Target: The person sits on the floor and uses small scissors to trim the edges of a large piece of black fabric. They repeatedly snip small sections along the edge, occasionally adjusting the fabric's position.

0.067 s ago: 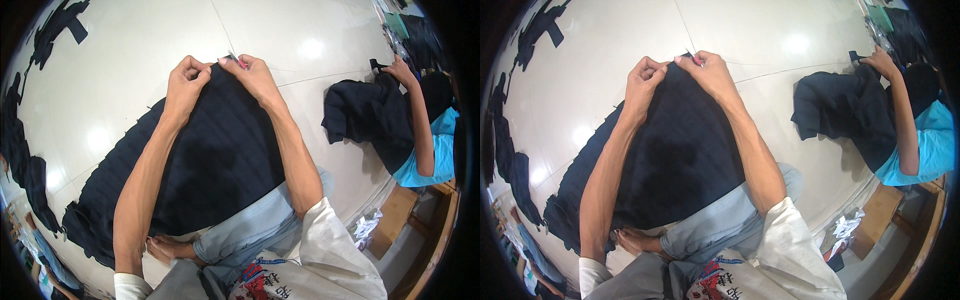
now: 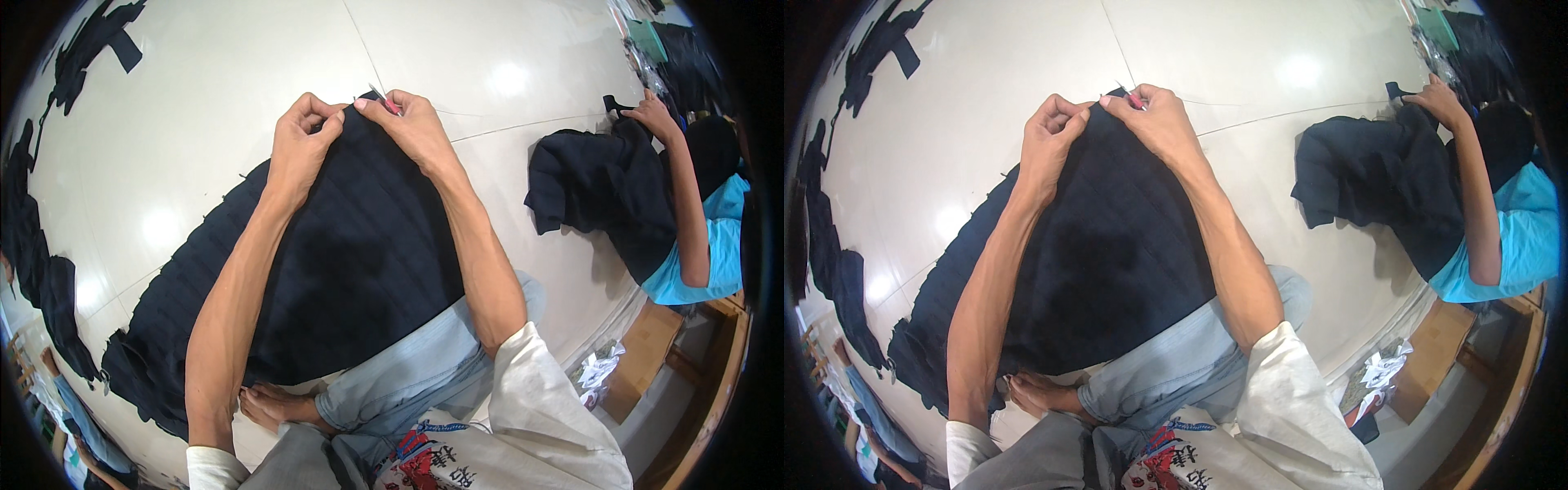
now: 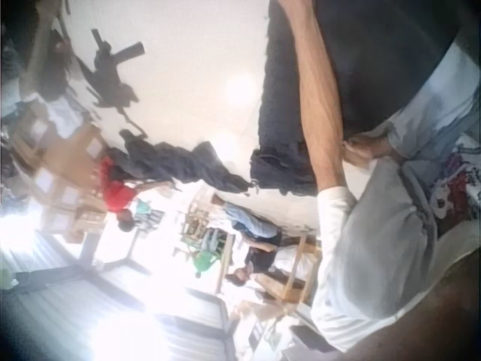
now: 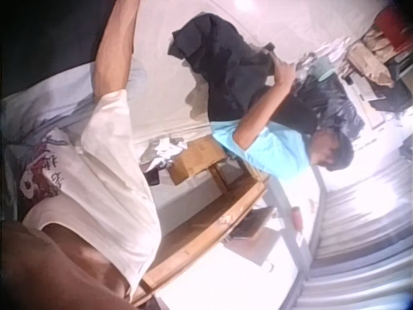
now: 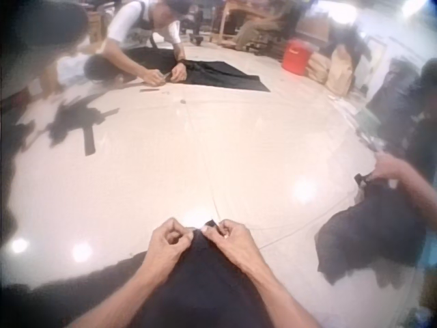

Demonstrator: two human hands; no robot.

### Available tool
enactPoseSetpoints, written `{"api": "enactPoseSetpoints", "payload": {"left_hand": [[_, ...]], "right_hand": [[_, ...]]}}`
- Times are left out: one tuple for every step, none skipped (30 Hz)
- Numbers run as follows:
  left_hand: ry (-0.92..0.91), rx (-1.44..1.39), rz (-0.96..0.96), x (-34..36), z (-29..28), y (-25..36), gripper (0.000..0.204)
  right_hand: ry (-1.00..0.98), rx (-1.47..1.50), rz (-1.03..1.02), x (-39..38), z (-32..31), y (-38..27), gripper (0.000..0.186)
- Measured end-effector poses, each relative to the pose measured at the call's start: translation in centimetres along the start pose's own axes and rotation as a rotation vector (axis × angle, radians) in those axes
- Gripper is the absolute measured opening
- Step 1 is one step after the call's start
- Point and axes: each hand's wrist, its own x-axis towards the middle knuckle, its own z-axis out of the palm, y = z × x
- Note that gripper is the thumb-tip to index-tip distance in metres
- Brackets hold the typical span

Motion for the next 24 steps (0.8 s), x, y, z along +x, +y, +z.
{"api": "enactPoseSetpoints", "payload": {"left_hand": [[-0.002,-0.001,0.010,-0.1,0.0,-0.1,0.011],[0.003,0.001,0.006,0.0,0.0,-0.2,0.011],[0.007,0.003,0.002,0.1,0.1,-0.1,0.011],[0.011,0.004,-0.003,0.2,0.1,-0.1,0.011],[0.009,0.002,0.014,0.1,0.1,0.0,0.011],[0.008,-0.001,0.031,0.1,0.1,0.0,0.011],[0.005,-0.004,0.048,0.1,0.2,0.1,0.011],[0.007,-0.004,0.051,0.1,0.1,0.0,0.011],[0.008,-0.003,0.054,0.0,0.0,-0.1,0.011],[0.009,-0.003,0.056,0.0,-0.1,-0.2,0.011],[-0.001,-0.008,0.070,0.1,-0.2,-0.4,0.011],[-0.011,-0.013,0.084,0.2,-0.3,-0.6,0.012],[-0.021,-0.018,0.097,0.2,-0.3,-0.8,0.012],[-0.018,-0.004,0.103,0.2,-0.3,-0.8,0.012],[-0.014,0.010,0.109,0.2,-0.3,-0.8,0.012],[-0.010,0.024,0.115,0.2,-0.2,-0.8,0.011],[-0.005,0.028,0.122,0.2,-0.2,-0.8,0.011],[-0.001,0.032,0.128,0.1,-0.1,-0.8,0.011],[0.004,0.036,0.135,0.1,-0.1,-0.8,0.011],[0.005,0.034,0.137,0.1,-0.1,-0.7,0.011],[0.007,0.031,0.139,0.1,0.0,-0.7,0.011],[0.008,0.028,0.142,0.0,-0.1,-0.7,0.011],[0.006,0.031,0.141,0.0,0.0,-0.7,0.011],[0.003,0.034,0.140,0.0,0.0,-0.8,0.011]], "right_hand": [[-0.002,-0.020,0.013,0.2,0.0,0.2,0.041],[-0.003,-0.040,0.024,0.4,0.0,0.2,0.042],[0.011,-0.077,0.025,0.5,-0.2,0.2,0.042],[0.025,-0.114,0.026,0.7,-0.4,0.2,0.042],[0.038,-0.151,0.026,0.6,-0.6,0.0,0.042],[0.028,-0.129,0.005,0.5,-0.6,-0.1,0.041],[0.018,-0.107,-0.015,0.4,-0.5,-0.2,0.040],[0.007,-0.083,-0.037,0.2,-0.4,-0.8,0.039],[-0.042,-0.027,0.008,-0.1,-0.5,-1.5,0.041],[-0.090,0.029,0.053,-0.3,-0.7,-2.3,0.043],[-0.139,0.084,0.098,-0.6,-0.9,-3.0,0.045],[-0.171,0.065,0.123,-0.7,-1.0,-3.0,0.048],[-0.203,0.047,0.148,-0.8,-1.1,-3.0,0.051],[-0.236,0.029,0.175,-0.8,-1.2,-2.9,0.054],[-0.222,0.012,0.169,-0.9,-1.2,-3.0,0.053],[-0.207,-0.005,0.163,-0.9,-1.2,-3.1,0.052],[-0.193,-0.022,0.156,-1.0,-1.2,-3.1,0.052],[-0.183,-0.040,0.155,-1.0,-1.2,-3.1,0.052],[-0.173,-0.058,0.154,-1.0,-1.2,-3.0,0.052],[-0.164,-0.076,0.152,-1.1,-1.2,-3.0,0.052],[-0.169,-0.076,0.153,-1.1,-1.2,-3.1,0.051],[-0.174,-0.076,0.153,-1.1,-1.3,-3.3,0.051],[-0.177,-0.077,0.155,-1.1,-1.5,-3.3,0.050],[-0.184,-0.076,0.153,-1.1,-1.5,-3.2,0.050]]}}
